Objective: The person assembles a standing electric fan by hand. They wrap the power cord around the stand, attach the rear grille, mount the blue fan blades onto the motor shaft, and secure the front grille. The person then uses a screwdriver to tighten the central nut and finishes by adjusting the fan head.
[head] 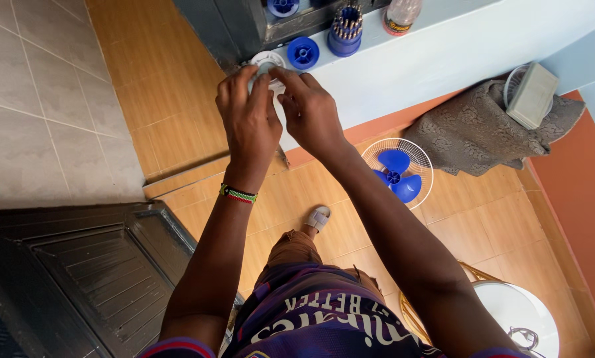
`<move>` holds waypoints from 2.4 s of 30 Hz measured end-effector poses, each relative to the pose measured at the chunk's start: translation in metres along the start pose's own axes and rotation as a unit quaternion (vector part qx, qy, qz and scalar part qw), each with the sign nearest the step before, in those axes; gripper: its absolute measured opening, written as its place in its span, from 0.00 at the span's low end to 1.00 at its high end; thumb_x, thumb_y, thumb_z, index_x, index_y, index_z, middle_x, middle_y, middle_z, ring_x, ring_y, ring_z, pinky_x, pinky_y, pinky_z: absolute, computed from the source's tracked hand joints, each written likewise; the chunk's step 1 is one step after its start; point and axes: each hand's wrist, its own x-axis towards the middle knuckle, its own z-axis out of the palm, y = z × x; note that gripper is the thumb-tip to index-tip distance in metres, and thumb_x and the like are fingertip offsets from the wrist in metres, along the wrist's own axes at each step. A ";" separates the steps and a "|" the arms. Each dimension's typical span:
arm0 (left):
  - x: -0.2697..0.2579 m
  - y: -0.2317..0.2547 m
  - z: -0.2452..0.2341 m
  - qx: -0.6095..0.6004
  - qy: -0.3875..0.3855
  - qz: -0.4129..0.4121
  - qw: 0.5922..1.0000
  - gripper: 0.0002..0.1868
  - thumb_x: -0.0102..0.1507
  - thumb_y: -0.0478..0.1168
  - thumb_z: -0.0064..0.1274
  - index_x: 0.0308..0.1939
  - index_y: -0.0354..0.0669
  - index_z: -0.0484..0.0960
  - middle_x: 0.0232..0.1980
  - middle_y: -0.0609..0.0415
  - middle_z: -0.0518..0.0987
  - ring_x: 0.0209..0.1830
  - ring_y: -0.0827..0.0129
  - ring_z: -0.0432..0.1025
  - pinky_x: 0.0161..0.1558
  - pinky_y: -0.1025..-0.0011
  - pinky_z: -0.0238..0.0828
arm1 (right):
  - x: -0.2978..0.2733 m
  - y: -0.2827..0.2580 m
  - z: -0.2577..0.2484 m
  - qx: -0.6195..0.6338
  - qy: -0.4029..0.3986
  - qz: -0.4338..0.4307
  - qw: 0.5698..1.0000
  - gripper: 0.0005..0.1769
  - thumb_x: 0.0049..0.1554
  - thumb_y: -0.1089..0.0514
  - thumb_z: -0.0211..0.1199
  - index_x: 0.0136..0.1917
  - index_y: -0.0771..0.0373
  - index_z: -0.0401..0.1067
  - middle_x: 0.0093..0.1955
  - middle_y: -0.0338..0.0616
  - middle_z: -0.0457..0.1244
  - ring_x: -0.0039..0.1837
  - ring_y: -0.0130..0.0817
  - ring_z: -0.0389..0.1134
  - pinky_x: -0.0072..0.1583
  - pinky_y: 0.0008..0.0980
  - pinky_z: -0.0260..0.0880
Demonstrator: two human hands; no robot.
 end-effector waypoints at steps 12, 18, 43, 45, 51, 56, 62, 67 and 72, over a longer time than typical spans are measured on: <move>-0.019 0.123 -0.016 -0.623 -0.138 -0.156 0.754 0.10 0.71 0.36 0.58 0.52 0.33 0.81 0.43 0.54 0.81 0.39 0.71 0.72 0.44 0.71 0.73 | -0.111 -0.067 -0.143 0.037 0.163 0.074 0.983 0.24 0.63 0.66 0.71 0.70 0.64 0.69 0.59 0.43 0.61 0.56 0.29 0.68 0.56 0.27 0.75; -0.048 0.251 0.013 -0.834 -0.329 -0.190 0.400 0.12 0.69 0.40 0.59 0.50 0.33 0.82 0.40 0.52 0.82 0.37 0.69 0.77 0.40 0.70 0.77 | -0.210 -0.107 -0.252 -0.105 0.249 0.079 0.960 0.31 0.58 0.57 0.79 0.70 0.63 0.69 0.63 0.45 0.60 0.55 0.29 0.68 0.54 0.26 0.75; -0.285 0.712 -0.030 -0.683 -0.348 0.358 0.532 0.09 0.71 0.31 0.53 0.55 0.38 0.82 0.45 0.53 0.79 0.39 0.69 0.76 0.42 0.72 0.75 | -0.609 -0.245 -0.453 -0.516 0.531 0.238 0.629 0.29 0.65 0.64 0.74 0.71 0.62 0.60 0.66 0.48 0.52 0.64 0.34 0.62 0.57 0.27 0.74; -0.294 0.744 -0.019 -0.683 -0.289 0.425 0.519 0.15 0.70 0.27 0.50 0.60 0.40 0.80 0.49 0.50 0.78 0.46 0.63 0.77 0.49 0.66 0.76 | -0.624 -0.238 -0.463 -0.543 0.542 0.248 0.591 0.29 0.65 0.63 0.75 0.72 0.61 0.61 0.66 0.47 0.53 0.64 0.33 0.61 0.57 0.28 0.72; -0.305 0.799 0.006 -0.644 -0.218 0.487 0.548 0.18 0.66 0.26 0.51 0.60 0.40 0.81 0.50 0.45 0.80 0.49 0.51 0.76 0.49 0.57 0.75 | -0.640 -0.205 -0.486 -0.601 0.550 0.242 0.527 0.31 0.61 0.63 0.75 0.70 0.60 0.61 0.66 0.47 0.53 0.67 0.38 0.58 0.61 0.34 0.71; -0.302 0.811 0.012 -0.616 -0.220 0.503 0.564 0.14 0.64 0.28 0.52 0.53 0.40 0.84 0.46 0.46 0.82 0.46 0.50 0.77 0.46 0.56 0.74 | -0.644 -0.188 -0.507 -0.608 0.559 0.232 0.514 0.32 0.60 0.63 0.76 0.71 0.58 0.61 0.64 0.46 0.53 0.68 0.38 0.57 0.63 0.37 0.70; -0.299 0.818 0.012 -0.627 -0.207 0.497 0.564 0.12 0.66 0.29 0.52 0.52 0.39 0.83 0.46 0.46 0.82 0.46 0.50 0.77 0.46 0.56 0.75 | -0.649 -0.177 -0.524 -0.555 0.592 0.213 0.545 0.31 0.61 0.64 0.72 0.72 0.57 0.61 0.67 0.48 0.53 0.68 0.38 0.59 0.58 0.27 0.78; -0.297 0.825 0.014 -0.631 -0.199 0.496 0.562 0.10 0.67 0.29 0.53 0.51 0.39 0.84 0.47 0.46 0.82 0.47 0.52 0.78 0.48 0.58 0.76 | -0.656 -0.173 -0.536 -0.627 0.545 0.227 0.509 0.31 0.59 0.64 0.73 0.71 0.57 0.63 0.64 0.46 0.53 0.65 0.38 0.59 0.60 0.34 0.70; -0.294 0.831 0.015 -0.626 -0.195 0.505 0.561 0.10 0.65 0.27 0.52 0.48 0.38 0.85 0.46 0.47 0.82 0.47 0.53 0.78 0.48 0.59 0.77 | -0.660 -0.178 -0.548 -0.667 0.497 0.238 0.501 0.28 0.59 0.63 0.73 0.69 0.57 0.66 0.61 0.46 0.55 0.64 0.40 0.58 0.63 0.40 0.66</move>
